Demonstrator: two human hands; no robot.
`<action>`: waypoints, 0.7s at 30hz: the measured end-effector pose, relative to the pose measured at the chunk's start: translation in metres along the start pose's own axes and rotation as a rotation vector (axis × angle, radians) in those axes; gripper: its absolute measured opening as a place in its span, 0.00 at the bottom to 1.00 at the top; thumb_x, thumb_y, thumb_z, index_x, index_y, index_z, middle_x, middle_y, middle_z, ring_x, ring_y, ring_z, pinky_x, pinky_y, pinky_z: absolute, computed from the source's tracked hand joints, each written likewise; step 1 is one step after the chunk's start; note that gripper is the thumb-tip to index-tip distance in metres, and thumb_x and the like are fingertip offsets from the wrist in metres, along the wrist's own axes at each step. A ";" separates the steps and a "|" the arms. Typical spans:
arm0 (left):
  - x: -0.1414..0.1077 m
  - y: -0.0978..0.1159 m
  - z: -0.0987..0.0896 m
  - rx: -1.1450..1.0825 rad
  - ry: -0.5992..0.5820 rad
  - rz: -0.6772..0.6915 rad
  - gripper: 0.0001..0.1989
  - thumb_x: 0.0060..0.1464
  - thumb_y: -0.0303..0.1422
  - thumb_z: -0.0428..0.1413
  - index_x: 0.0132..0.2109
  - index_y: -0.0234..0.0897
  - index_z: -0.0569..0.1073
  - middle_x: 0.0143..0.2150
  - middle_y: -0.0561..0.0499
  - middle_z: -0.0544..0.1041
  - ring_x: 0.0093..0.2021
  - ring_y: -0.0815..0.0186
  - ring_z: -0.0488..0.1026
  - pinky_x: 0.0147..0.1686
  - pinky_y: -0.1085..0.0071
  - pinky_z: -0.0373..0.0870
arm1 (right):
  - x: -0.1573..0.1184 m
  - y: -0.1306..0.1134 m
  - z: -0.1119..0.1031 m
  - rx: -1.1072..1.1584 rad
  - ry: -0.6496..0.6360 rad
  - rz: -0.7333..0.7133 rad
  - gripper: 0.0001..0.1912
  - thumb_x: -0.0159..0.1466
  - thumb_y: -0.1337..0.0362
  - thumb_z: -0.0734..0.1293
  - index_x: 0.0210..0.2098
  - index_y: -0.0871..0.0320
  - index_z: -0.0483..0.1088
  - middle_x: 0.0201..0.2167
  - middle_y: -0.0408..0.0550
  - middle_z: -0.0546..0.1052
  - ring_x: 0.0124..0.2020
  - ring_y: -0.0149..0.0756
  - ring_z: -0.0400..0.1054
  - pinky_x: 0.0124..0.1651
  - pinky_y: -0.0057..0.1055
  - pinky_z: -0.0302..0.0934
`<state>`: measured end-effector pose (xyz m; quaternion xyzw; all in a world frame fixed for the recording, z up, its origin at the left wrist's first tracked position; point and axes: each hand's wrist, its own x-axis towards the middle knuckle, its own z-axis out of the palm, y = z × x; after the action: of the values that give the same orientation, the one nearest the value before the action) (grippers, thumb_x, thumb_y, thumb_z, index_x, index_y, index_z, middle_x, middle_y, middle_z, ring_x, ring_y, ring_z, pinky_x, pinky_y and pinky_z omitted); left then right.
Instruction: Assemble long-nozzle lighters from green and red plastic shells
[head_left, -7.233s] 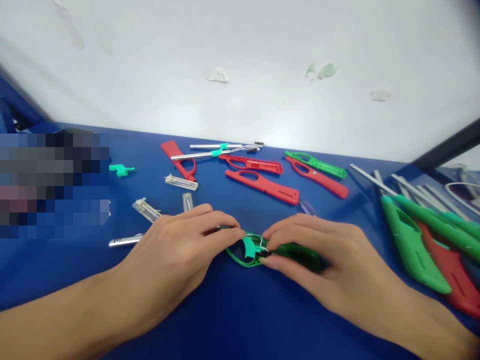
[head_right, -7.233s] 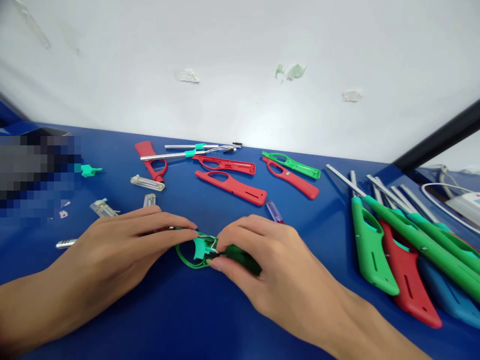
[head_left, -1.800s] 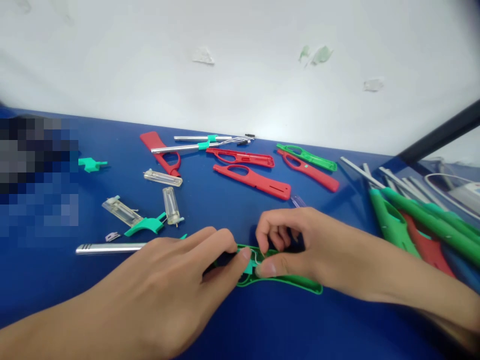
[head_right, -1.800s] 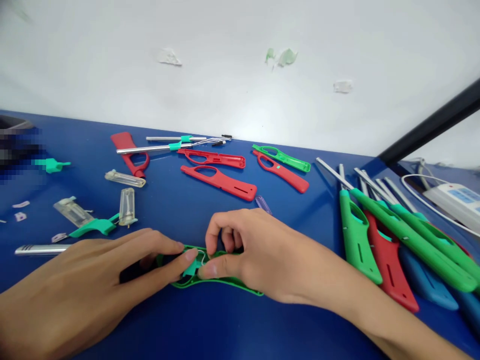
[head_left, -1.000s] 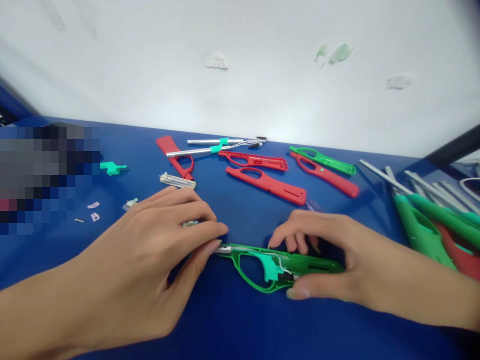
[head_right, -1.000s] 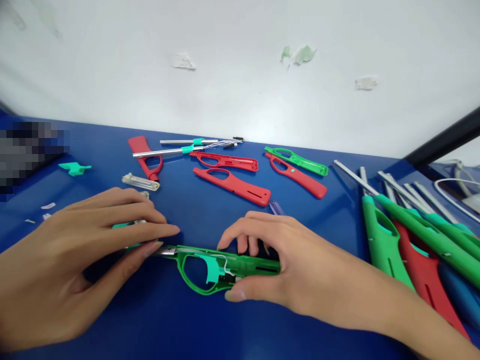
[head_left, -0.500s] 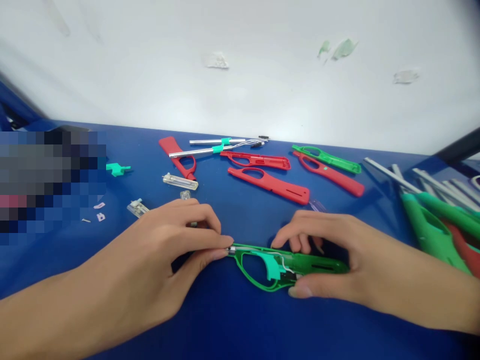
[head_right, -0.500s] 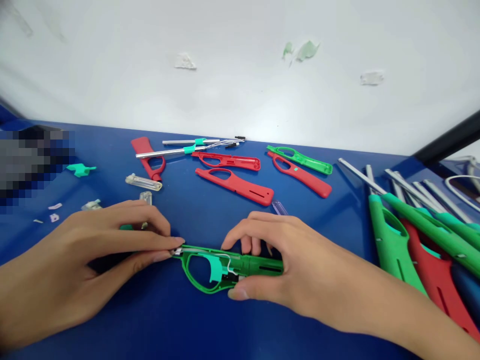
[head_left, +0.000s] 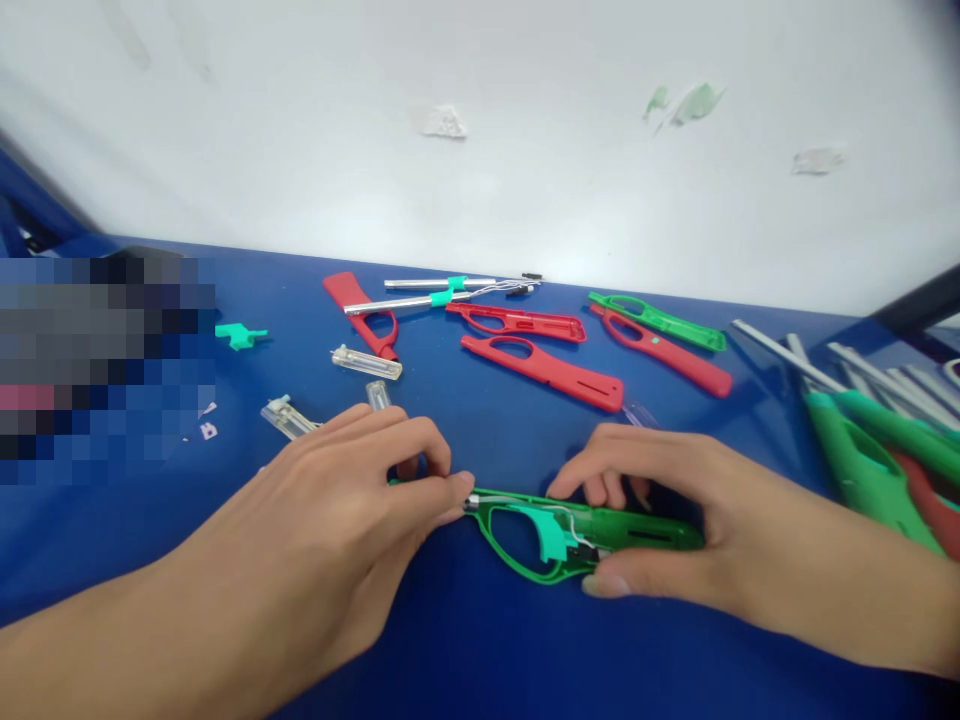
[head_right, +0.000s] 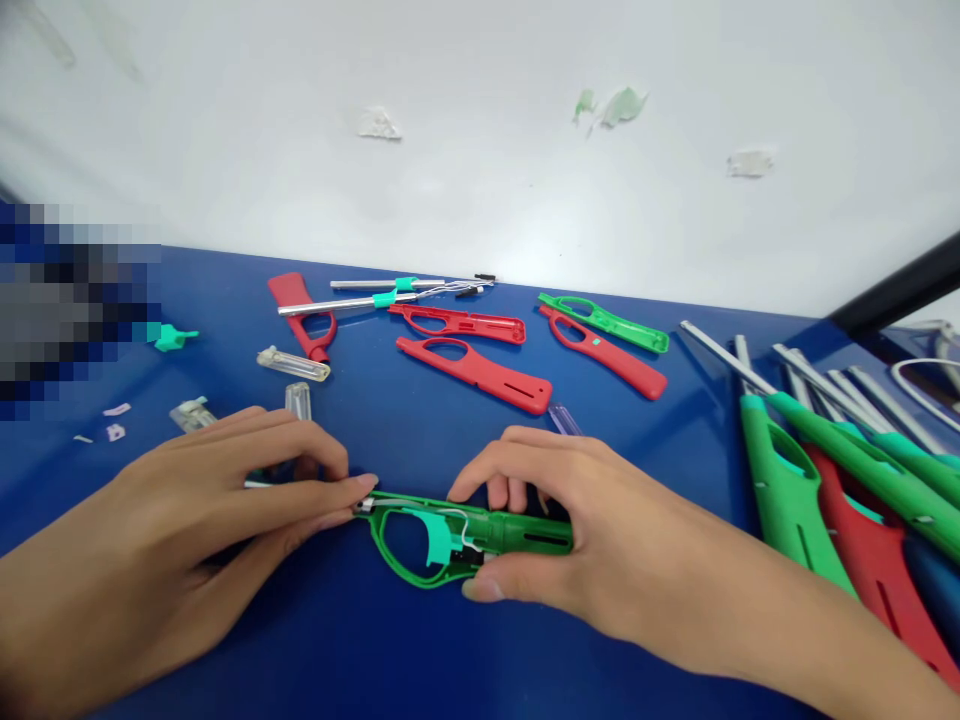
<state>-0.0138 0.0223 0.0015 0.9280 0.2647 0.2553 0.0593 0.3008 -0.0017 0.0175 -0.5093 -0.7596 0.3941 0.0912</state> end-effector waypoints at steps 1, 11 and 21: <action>-0.001 0.000 0.000 -0.006 -0.004 -0.005 0.19 0.70 0.17 0.50 0.46 0.40 0.84 0.41 0.50 0.80 0.33 0.64 0.73 0.31 0.66 0.71 | 0.000 -0.001 0.000 -0.001 -0.005 -0.006 0.18 0.69 0.42 0.79 0.53 0.36 0.80 0.47 0.35 0.84 0.45 0.38 0.76 0.47 0.36 0.70; -0.004 0.001 0.002 0.027 -0.033 0.011 0.21 0.66 0.14 0.49 0.49 0.40 0.81 0.45 0.50 0.80 0.37 0.62 0.74 0.39 0.62 0.74 | -0.006 -0.009 0.001 0.019 0.008 -0.097 0.20 0.74 0.48 0.76 0.63 0.22 0.76 0.57 0.34 0.81 0.59 0.40 0.76 0.62 0.36 0.69; -0.004 0.001 -0.001 -0.030 -0.067 -0.028 0.30 0.65 0.13 0.48 0.63 0.47 0.76 0.47 0.52 0.79 0.40 0.65 0.77 0.39 0.69 0.76 | -0.002 -0.015 -0.003 0.030 -0.051 -0.092 0.22 0.74 0.48 0.76 0.65 0.22 0.78 0.46 0.38 0.79 0.45 0.35 0.76 0.52 0.33 0.70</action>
<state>-0.0171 0.0194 0.0009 0.9313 0.2715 0.2272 0.0856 0.2927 -0.0040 0.0303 -0.4622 -0.7783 0.4137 0.0975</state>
